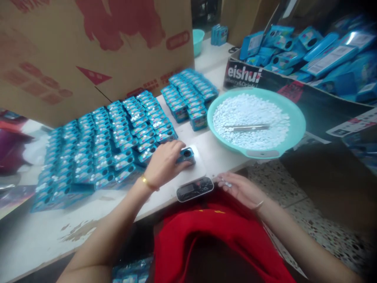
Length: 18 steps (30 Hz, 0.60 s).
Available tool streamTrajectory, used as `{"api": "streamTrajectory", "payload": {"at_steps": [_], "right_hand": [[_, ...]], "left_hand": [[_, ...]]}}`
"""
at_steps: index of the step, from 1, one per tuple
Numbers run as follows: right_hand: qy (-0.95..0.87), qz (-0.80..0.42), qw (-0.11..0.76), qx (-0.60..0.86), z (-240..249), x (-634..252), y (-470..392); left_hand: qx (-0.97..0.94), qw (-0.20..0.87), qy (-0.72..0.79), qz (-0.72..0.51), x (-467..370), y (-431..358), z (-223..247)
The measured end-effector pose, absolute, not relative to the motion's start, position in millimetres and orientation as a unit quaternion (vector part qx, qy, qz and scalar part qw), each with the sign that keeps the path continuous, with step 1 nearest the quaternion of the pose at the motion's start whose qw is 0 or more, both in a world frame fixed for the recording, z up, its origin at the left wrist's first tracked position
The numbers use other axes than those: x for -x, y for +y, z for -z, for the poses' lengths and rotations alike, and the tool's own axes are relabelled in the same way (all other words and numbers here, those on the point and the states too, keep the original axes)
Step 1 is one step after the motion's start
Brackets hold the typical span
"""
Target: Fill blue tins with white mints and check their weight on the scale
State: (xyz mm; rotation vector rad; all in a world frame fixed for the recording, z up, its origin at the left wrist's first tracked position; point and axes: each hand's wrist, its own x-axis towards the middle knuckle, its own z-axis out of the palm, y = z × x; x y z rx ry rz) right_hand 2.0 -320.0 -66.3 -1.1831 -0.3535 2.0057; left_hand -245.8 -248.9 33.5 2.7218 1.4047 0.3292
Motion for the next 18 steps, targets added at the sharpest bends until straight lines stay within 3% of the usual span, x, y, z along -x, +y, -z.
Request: {"api": "streamTrajectory", "payload": {"at_steps": [6,13,18], "right_hand": [[-0.194,-0.786,0.328,0.487,55,-4,-320],[-0.306,-0.739,0.304,0.518,33,2,-305],[-0.415,-0.688,0.271,0.530,8,7,-282]], "left_hand": [[-0.731,0.061,0.596,-0.325,291,-289,-6],[-0.617,0.139,0.703,-0.326,321,-339,87],[-0.616,0.118,0.695,-0.352,322,-353,120]]}}
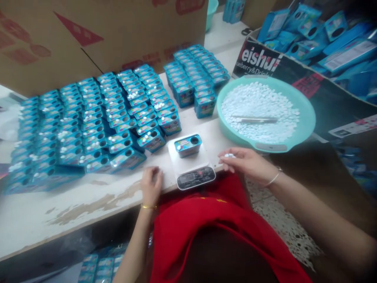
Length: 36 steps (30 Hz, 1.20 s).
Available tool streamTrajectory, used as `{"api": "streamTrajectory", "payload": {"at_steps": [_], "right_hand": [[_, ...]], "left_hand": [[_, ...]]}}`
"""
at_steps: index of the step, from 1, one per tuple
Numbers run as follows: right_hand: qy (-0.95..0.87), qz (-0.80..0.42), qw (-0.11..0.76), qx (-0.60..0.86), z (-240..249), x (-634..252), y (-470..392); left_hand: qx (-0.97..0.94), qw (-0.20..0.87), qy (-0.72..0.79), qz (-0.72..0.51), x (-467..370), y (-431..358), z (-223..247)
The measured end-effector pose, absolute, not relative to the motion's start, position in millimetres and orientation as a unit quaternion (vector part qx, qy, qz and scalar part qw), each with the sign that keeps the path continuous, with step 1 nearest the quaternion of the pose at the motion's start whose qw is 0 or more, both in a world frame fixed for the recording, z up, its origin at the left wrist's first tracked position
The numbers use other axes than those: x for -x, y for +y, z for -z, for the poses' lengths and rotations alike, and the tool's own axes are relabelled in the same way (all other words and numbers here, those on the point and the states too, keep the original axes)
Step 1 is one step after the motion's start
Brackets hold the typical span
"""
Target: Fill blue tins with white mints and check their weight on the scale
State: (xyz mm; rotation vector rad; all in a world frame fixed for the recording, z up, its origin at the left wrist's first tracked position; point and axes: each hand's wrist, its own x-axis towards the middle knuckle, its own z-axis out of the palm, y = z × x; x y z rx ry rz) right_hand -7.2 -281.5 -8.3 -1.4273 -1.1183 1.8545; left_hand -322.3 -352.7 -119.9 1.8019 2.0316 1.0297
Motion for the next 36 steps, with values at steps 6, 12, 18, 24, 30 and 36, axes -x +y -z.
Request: {"api": "streamTrajectory", "payload": {"at_steps": [6,12,18,24,30,36], "right_hand": [[-0.508,-0.665,0.260,0.482,-27,33,-248],[-0.420,-0.748,0.266,0.440,-30,55,-246],[-0.287,-0.812,0.264,0.435,10,67,-271],[-0.140,-0.860,0.281,0.402,30,90,-279],[-0.034,-0.867,0.340,0.362,35,96,-283],[-0.017,-0.838,0.351,0.417,39,83,-282]], "left_hand": [[-0.626,0.100,0.676,-0.376,320,-352,123],[-0.674,0.078,0.566,-0.467,299,-330,80],[-0.766,0.003,0.524,-0.373,284,-287,26],[-0.806,0.101,0.499,-0.302,274,-278,-7],[-0.809,0.065,0.464,-0.353,268,-283,6],[-0.795,0.121,0.498,-0.324,275,-268,47]]}}
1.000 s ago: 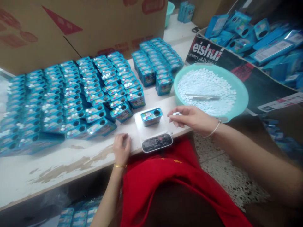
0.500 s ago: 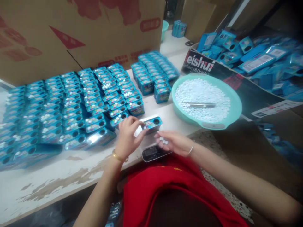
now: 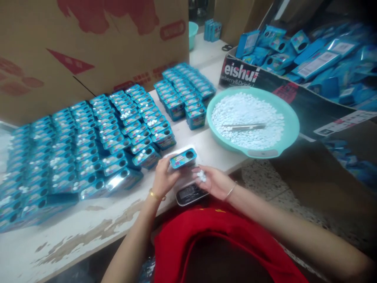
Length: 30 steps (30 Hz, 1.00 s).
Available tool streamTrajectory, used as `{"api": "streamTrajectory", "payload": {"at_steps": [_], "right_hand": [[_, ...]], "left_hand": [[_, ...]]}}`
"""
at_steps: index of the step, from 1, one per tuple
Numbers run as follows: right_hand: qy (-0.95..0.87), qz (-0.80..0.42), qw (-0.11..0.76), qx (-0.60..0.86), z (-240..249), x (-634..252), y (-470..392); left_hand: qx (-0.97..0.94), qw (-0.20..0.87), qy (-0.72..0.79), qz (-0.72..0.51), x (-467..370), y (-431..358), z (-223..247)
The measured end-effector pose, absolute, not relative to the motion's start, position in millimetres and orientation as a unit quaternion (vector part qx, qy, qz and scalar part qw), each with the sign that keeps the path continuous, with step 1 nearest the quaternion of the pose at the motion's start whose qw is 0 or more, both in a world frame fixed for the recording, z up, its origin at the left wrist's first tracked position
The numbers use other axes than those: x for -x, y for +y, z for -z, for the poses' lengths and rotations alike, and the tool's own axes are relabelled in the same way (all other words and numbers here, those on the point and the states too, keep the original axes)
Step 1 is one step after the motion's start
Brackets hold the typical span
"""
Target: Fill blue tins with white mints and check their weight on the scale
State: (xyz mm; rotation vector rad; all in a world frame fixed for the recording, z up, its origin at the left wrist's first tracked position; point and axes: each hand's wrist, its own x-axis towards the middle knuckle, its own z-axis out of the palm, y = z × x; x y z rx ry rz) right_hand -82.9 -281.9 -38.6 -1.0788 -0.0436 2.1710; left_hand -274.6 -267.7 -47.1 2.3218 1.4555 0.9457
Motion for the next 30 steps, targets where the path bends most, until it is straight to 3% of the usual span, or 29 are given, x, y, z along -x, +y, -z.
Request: {"api": "streamTrajectory", "payload": {"at_steps": [5,9,23,30], "right_hand": [[-0.012,-0.812,0.428,0.396,32,82,-276],[0.018,-0.813,0.409,0.413,28,87,-271],[0.002,-0.825,0.402,0.399,25,96,-269],[-0.004,-0.819,0.397,0.413,31,91,-270]], "left_hand": [[-0.873,-0.053,0.406,-0.263,268,-273,22],[-0.875,-0.117,0.394,-0.255,271,-278,19],[-0.842,-0.151,0.414,-0.312,284,-285,43],[-0.823,-0.051,0.460,-0.328,280,-282,52]]}}
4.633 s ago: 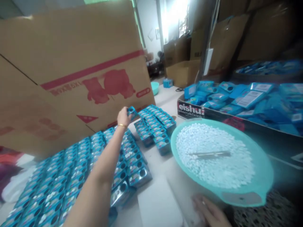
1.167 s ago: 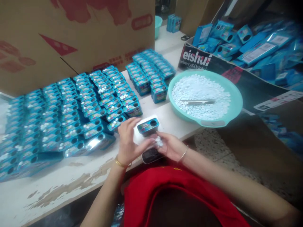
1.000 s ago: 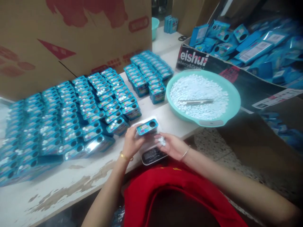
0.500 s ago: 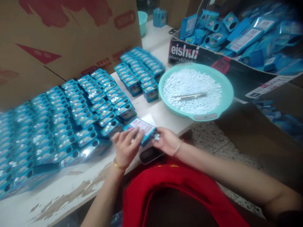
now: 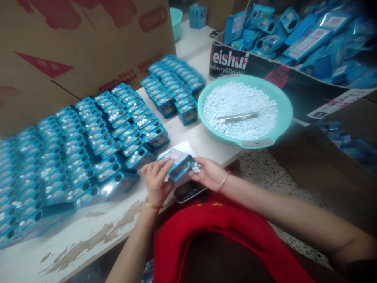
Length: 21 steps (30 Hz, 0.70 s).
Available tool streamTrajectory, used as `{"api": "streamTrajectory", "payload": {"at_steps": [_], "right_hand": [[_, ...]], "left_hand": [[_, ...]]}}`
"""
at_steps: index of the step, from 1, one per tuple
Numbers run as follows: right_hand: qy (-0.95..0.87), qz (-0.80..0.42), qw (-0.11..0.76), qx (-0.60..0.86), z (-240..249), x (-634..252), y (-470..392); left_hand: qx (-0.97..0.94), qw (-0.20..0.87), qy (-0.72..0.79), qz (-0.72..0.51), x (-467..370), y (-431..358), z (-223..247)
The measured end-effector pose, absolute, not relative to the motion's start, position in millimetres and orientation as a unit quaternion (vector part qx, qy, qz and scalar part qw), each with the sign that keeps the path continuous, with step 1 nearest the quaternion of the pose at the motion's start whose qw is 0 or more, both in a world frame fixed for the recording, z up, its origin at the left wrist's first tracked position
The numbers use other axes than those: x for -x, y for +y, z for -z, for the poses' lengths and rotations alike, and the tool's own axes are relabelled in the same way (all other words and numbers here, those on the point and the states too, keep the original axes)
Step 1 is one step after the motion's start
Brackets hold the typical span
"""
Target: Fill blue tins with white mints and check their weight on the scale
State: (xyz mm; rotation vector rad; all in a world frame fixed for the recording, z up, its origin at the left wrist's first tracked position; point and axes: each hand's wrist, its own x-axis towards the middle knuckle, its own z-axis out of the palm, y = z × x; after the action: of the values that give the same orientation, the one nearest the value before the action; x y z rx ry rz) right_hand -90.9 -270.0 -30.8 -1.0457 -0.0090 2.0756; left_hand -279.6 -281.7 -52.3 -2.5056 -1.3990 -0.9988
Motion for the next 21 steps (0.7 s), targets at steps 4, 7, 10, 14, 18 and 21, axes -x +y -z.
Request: {"api": "streamTrajectory", "payload": {"at_steps": [4,7,10,14,18,21], "right_hand": [[-0.034,-0.814,0.400,0.420,37,73,-273],[-0.041,-0.801,0.411,0.433,42,57,-277],[-0.038,-0.796,0.421,0.434,47,43,-281],[-0.022,-0.795,0.425,0.432,48,35,-291],[0.009,-0.815,0.415,0.403,42,38,-308],[0.043,-0.824,0.411,0.388,41,43,-324]], "left_hand": [[0.758,-0.065,-0.537,0.365,272,-278,65],[0.722,-0.107,-0.572,0.374,270,-273,76],[0.704,-0.133,-0.587,0.377,270,-268,83],[0.717,-0.119,-0.564,0.391,271,-272,72],[0.751,0.007,-0.505,0.425,257,-301,45],[0.846,-0.062,-0.392,0.355,229,-328,37]]}}
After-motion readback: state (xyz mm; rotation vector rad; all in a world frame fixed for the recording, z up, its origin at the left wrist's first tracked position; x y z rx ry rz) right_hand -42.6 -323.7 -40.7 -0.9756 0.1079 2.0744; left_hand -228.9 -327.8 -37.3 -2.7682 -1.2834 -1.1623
